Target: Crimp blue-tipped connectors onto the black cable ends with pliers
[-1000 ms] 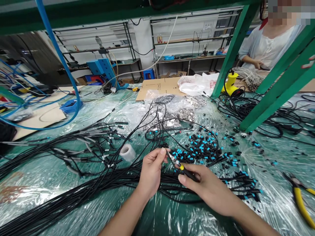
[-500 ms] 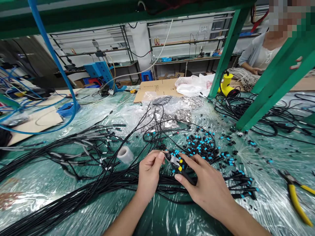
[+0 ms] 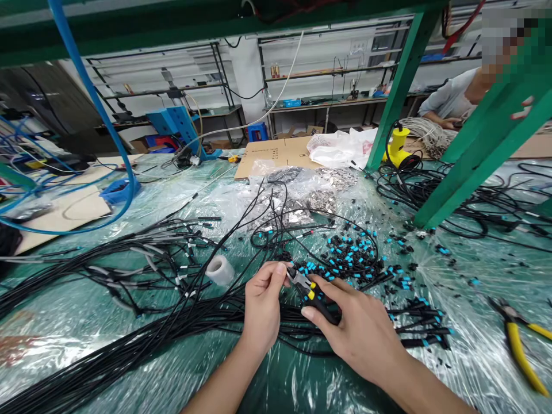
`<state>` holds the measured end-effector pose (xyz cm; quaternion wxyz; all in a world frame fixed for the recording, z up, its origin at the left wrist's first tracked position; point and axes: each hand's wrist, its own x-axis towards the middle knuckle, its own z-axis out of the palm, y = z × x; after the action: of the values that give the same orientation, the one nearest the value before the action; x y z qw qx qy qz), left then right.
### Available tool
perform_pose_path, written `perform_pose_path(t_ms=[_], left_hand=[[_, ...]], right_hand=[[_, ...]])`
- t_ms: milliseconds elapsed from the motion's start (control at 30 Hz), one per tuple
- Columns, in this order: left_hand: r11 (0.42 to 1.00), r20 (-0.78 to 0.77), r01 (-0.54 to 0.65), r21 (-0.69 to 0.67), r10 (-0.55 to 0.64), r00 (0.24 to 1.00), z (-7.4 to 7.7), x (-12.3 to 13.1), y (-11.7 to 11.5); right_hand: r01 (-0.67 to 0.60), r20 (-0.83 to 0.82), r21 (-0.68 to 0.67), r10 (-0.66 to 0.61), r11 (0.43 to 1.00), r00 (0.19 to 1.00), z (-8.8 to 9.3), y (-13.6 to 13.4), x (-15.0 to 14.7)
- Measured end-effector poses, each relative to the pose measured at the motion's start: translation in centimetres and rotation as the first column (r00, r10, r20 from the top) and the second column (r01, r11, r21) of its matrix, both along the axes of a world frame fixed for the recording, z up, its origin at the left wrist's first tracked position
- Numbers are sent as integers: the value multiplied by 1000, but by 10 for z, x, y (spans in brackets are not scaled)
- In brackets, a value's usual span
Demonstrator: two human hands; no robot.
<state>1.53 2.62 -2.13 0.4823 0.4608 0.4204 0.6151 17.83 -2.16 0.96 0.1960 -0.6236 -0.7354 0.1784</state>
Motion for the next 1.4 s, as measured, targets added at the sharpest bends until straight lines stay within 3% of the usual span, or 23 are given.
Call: perform_pose_path(t_ms=[433, 533, 733, 833, 1067, 1400], left_hand=[[999, 117, 36, -30, -32, 993, 4, 2, 1], [998, 141, 38, -42, -32, 989, 4, 3, 0], [996, 180, 59, -65, -47, 982, 4, 5, -3], [997, 175, 49, -59, -38, 984, 5, 5, -4], [998, 149, 50, -40, -44, 988, 7, 6, -5], [1000, 127, -2, -29, 5, 992, 1, 5, -5]], right_hand=[[-207, -451, -212, 93, 955, 888, 8, 3, 0], [-187, -406, -175, 102, 967, 908, 8, 3, 0], [39, -79, -13, -40, 999, 996, 1, 0, 1], [48, 10, 60, -49, 997, 999, -4, -1, 2], [33, 62, 118, -40, 992, 997, -7, 1, 3], [-6, -17, 22, 6, 1000, 1000, -1, -1, 1]])
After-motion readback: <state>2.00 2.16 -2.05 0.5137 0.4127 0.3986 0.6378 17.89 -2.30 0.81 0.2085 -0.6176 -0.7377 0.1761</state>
